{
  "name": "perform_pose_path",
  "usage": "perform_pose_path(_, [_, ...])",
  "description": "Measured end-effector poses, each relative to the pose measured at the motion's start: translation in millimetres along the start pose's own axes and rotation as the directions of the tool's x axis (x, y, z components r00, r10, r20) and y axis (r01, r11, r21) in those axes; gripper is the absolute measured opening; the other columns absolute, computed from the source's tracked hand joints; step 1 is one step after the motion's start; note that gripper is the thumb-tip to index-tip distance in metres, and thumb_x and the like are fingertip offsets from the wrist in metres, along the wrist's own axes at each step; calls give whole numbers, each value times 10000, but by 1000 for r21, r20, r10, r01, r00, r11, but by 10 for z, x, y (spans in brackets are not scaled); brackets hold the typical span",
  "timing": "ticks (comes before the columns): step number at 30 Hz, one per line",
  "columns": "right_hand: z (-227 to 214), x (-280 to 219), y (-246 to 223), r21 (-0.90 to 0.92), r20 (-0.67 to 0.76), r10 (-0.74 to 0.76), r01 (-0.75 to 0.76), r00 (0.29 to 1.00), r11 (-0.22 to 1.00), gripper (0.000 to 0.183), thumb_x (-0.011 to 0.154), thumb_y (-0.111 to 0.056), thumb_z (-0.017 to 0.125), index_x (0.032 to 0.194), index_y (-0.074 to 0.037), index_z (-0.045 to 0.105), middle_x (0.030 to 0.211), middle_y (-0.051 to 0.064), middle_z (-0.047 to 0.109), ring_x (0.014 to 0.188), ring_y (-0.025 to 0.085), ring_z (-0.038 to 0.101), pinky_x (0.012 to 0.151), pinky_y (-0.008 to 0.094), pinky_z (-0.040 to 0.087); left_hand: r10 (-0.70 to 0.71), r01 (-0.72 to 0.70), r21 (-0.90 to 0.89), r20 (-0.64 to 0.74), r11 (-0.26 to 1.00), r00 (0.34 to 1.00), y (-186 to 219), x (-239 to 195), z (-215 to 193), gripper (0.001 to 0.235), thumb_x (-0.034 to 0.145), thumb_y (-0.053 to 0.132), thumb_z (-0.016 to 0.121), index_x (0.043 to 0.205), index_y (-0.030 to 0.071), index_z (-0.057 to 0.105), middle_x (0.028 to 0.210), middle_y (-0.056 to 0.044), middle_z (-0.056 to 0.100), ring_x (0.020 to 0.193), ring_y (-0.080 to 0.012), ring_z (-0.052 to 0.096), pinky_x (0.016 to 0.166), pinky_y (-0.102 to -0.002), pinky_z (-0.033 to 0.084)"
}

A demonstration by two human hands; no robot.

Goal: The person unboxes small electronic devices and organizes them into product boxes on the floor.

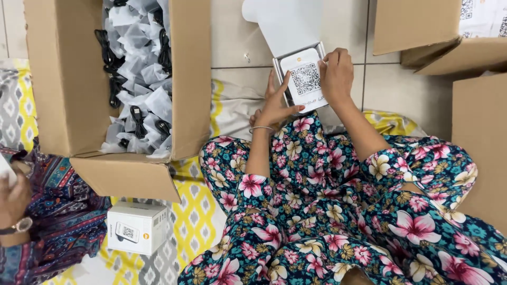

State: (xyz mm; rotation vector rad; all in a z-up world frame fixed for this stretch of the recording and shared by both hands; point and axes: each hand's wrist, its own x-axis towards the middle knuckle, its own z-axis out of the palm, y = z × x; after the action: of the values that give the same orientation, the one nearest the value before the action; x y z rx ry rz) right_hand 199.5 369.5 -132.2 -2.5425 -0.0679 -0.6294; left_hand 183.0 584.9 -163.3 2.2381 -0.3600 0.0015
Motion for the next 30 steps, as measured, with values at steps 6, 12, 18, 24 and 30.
perform_pose_path(6, [101,-51,13,-135,142,101,-81,985,988,120,1047,-145,635,1160,-105,635,1225,139,600,905,358,674,697,504,538,2,41,-267,160,963,987,-90,12,75,1296,547,156,996,1616,259,269,1705,-270,46,1544,-413,269,1199,-424,382])
perform_pose_path(12, [-58,-17,-81,-132,262,108,-75,959,988,212,1056,-244,611,1247,-153,615,1245,167,606,717,375,687,590,519,533,-194,209,-114,128,971,972,59,146,117,1415,479,115,981,1622,211,153,1659,-304,180,1444,-430,424,1103,-378,464])
perform_pose_path(18, [-43,118,-44,-268,447,195,-77,873,960,349,1078,-231,515,1422,-201,564,1047,234,644,664,416,672,591,548,532,-178,170,55,242,984,954,113,393,-13,1446,412,172,1042,1573,147,180,1564,-362,237,1369,-448,459,1081,-387,461])
perform_pose_path(24, [-957,588,269,182,603,211,-391,769,902,281,1078,-241,545,1333,-127,570,841,193,728,672,318,712,606,449,544,-197,-47,624,317,780,928,1131,1054,297,784,748,230,850,1390,44,440,1196,-211,633,1024,-359,690,789,-484,569])
perform_pose_path(30, [-1702,1134,2084,423,155,214,-261,964,868,143,1105,-50,551,1140,33,662,948,118,718,780,183,733,659,306,580,424,-440,182,122,879,898,2644,2301,1419,232,889,204,685,1086,89,645,896,-140,723,812,-369,707,671,-500,564])
